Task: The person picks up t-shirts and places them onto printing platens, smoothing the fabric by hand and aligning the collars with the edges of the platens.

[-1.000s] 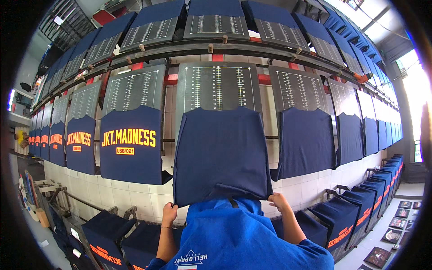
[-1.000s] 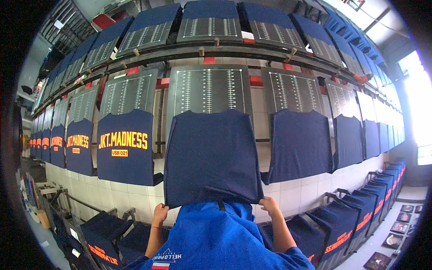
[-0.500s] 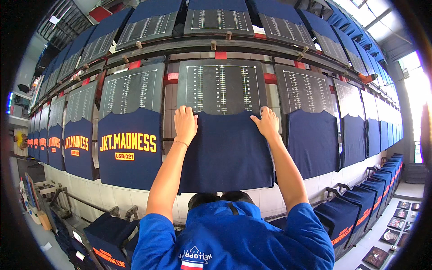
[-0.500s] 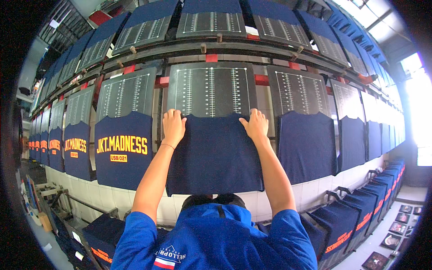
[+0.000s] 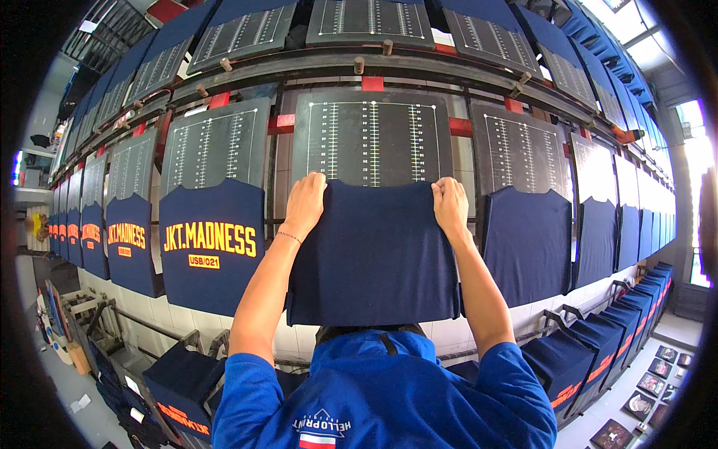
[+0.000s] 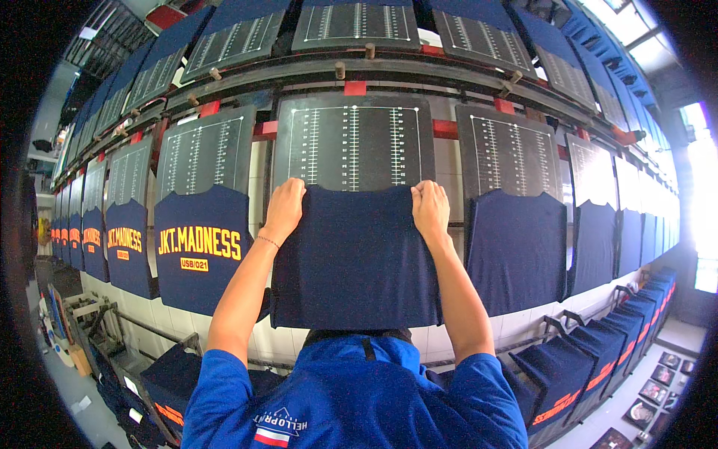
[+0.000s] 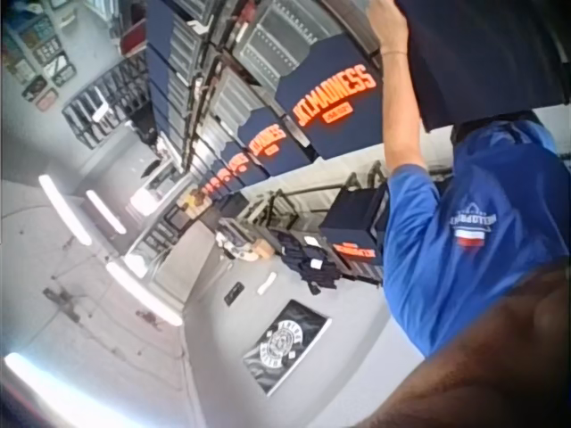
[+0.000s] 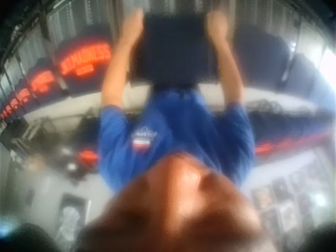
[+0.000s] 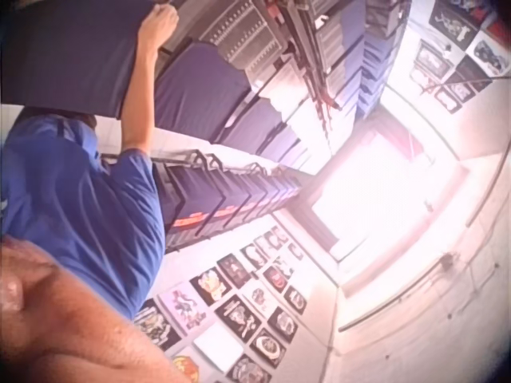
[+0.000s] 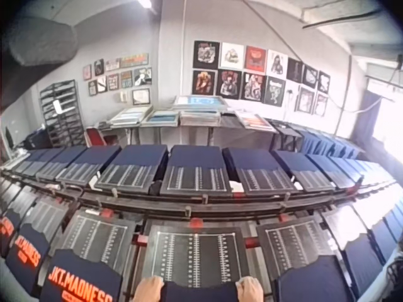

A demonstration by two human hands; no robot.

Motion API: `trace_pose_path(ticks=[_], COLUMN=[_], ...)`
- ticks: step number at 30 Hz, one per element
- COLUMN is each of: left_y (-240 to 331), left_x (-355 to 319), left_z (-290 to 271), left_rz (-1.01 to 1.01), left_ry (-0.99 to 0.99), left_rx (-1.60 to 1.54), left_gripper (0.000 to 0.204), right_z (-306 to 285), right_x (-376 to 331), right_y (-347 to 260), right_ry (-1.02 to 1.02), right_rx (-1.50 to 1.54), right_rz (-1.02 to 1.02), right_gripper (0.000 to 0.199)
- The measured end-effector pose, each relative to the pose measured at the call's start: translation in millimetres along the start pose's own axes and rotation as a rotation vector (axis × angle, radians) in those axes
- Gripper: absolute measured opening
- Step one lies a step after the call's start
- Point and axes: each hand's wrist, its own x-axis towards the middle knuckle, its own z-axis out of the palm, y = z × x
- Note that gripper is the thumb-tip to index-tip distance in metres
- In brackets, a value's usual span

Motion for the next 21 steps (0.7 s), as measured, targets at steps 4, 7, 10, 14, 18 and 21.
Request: trace_pose_path(ticks=[4, 7, 10, 14, 18, 21], left_y=[11, 74, 90, 6, 40, 91], left_x=[0, 9, -22, -45, -80, -117], left_z=[2, -21, -8, -35, -36, -23], left_rz=[0.008, -0.006, 0.353, -0.424, -0.314, -0.197], left_ry=[0.034, -0.224, -0.179, -0.009, 0.010, -0.080], left_rx=[0.133, 0.011, 0.003, 0.464, 0.349, 0.178], left_gripper=[0.010, 0.026, 0.045, 0.061, 0.061, 0.060], right_z=[8, 1, -4, -31, -29, 6], right_x=[-1, -10, -47, -37, -54, -75], right_y=[-1, -55, -87, -22, -45, -119], right_ry=[-0.061, 0.063, -0.305, -0.192, -0.220, -0.470], right_rx=[-0.129, -0.203, -0.122, -0.512, -0.461, -0.217], right_rz=[0.029, -0.017, -0.480, 0.170, 0.080, -0.082], right_gripper=[0.013, 0.020, 0.053, 0.072, 0.077, 0.079])
